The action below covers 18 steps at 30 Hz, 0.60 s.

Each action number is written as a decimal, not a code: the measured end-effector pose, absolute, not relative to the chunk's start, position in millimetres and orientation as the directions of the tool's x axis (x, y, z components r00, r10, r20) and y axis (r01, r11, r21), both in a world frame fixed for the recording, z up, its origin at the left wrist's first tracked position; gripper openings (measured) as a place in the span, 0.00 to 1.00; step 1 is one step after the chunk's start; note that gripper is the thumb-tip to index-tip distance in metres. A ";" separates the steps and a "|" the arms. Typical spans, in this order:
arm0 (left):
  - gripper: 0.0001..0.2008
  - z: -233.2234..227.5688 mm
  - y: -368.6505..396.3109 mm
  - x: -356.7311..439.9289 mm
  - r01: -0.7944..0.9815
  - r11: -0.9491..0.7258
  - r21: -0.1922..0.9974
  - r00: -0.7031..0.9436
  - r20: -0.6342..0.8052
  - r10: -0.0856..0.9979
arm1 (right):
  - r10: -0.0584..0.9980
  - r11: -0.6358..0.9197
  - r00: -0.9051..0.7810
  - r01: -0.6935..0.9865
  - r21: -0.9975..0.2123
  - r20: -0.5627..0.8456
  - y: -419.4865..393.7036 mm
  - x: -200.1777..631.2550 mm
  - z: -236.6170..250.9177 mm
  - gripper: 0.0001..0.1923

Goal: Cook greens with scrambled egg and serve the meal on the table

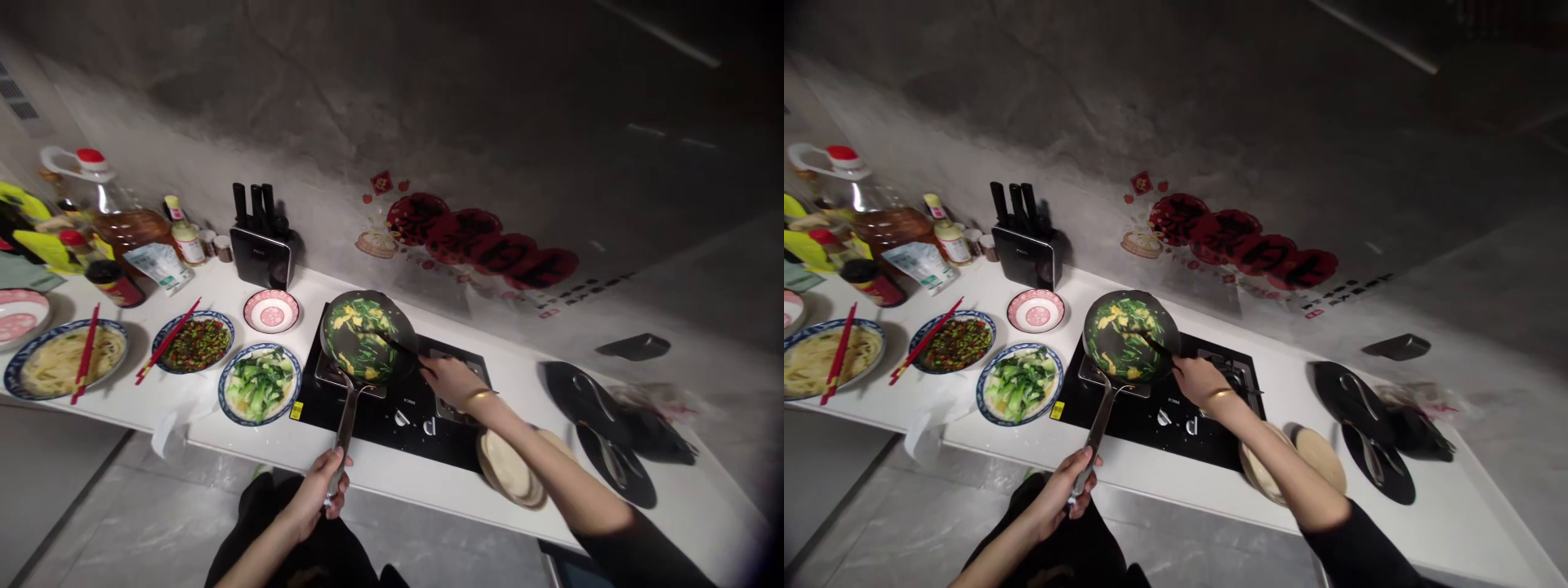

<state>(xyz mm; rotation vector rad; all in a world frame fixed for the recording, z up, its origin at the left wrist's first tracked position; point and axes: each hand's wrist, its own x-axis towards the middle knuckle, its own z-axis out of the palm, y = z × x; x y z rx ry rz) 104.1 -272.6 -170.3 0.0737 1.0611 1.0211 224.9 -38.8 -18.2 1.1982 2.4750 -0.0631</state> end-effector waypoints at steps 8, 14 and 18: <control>0.33 -174.4 -273.5 104.4 -0.673 0.546 0.499 0.089 -0.679 0.729 | 0.690 0.672 -0.618 0.741 0.014 -0.377 -50.6 271.6 19.9 0.17; 0.33 -175.8 -272.0 104.2 -0.670 0.554 0.494 0.092 -0.685 0.723 | 0.868 0.488 -0.461 0.860 0.147 -0.185 -21.1 227.7 -43.0 0.21; 0.33 -172.8 -271.5 103.3 -0.666 0.557 0.496 0.090 -0.688 0.720 | 0.801 0.552 -0.504 0.831 0.072 -0.322 0.8 245.8 -13.8 0.17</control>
